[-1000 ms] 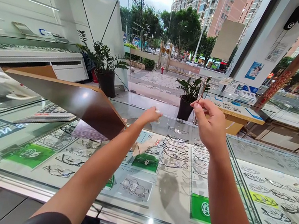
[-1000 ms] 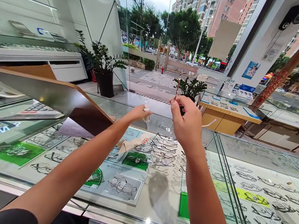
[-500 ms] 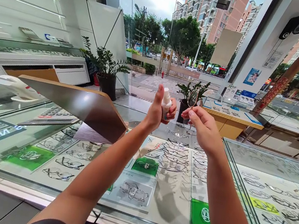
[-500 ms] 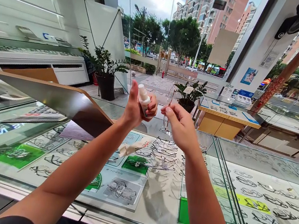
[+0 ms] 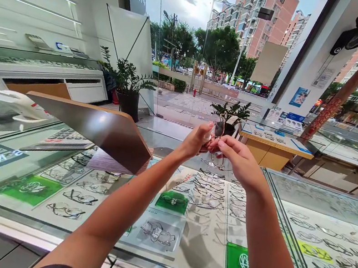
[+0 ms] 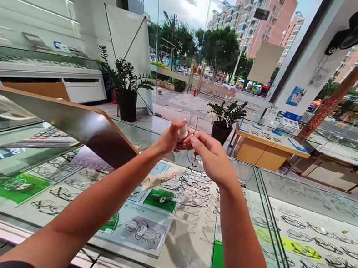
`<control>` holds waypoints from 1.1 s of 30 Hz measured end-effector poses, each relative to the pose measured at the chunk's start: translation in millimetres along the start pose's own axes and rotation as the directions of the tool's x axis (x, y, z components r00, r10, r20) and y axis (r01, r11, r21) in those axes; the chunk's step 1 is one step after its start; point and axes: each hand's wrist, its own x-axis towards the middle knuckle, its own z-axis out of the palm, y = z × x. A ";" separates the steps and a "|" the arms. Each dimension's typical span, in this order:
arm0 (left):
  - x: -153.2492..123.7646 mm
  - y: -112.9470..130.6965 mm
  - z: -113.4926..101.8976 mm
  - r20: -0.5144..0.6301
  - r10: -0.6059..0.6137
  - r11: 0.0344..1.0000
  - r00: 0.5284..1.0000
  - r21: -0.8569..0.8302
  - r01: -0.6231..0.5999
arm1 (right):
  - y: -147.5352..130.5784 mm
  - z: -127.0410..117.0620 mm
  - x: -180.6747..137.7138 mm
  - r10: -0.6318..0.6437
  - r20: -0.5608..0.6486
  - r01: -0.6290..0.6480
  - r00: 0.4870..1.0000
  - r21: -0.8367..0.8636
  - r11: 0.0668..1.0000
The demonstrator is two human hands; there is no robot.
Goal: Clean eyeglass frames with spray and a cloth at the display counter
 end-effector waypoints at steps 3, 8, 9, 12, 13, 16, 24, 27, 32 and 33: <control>0.1 -0.3 -1.6 -0.010 -0.018 1.000 1.000 0.020 0.018 | -1.0 0.2 -0.9 0.000 -0.001 0.000 1.000 -0.001 1.000; -0.6 1.4 -3.2 0.029 -0.007 0.997 1.000 0.082 0.005 | -2.3 -1.2 -2.7 -0.010 0.028 0.011 1.000 -0.005 1.000; -0.7 1.8 -3.8 0.034 -0.003 0.997 0.999 0.076 0.001 | -2.0 -2.2 -3.0 -0.008 0.028 0.008 1.000 -0.008 1.000; -0.7 1.4 -6.0 0.081 -0.035 0.998 0.996 0.064 0.029 | 1.3 -7.0 -2.6 0.004 -0.038 -0.004 0.999 0.000 1.000; -0.7 0.5 -6.8 0.117 -0.048 0.996 0.992 0.076 0.039 | 3.0 -8.8 -2.1 0.008 -0.081 -0.007 0.997 0.016 1.000; -0.6 -4.4 -7.3 0.225 -0.056 0.984 0.973 0.178 0.016 | 8.7 -12.6 0.6 0.015 -0.213 0.001 0.977 0.072 0.997; 2.0 -14.1 -1.1 0.309 -0.037 0.968 0.950 0.246 -0.042 | 14.7 -10.6 5.7 0.024 -0.247 0.003 0.969 0.110 0.994; 0.8 -13.7 0.3 0.328 -0.043 0.967 0.944 0.253 -0.043 | 14.5 -10.7 6.1 0.031 -0.249 -0.002 0.968 0.115 0.993; 3.2 -14.9 -6.4 0.313 -0.041 0.981 0.949 0.195 -0.022 | 12.8 -13.6 4.6 0.010 -0.294 0.014 0.956 0.081 0.997; 6.6 -17.4 -10.6 0.290 -0.036 0.983 0.956 0.184 -0.019 | 12.5 -14.7 4.2 0.008 -0.305 0.014 0.952 0.071 0.997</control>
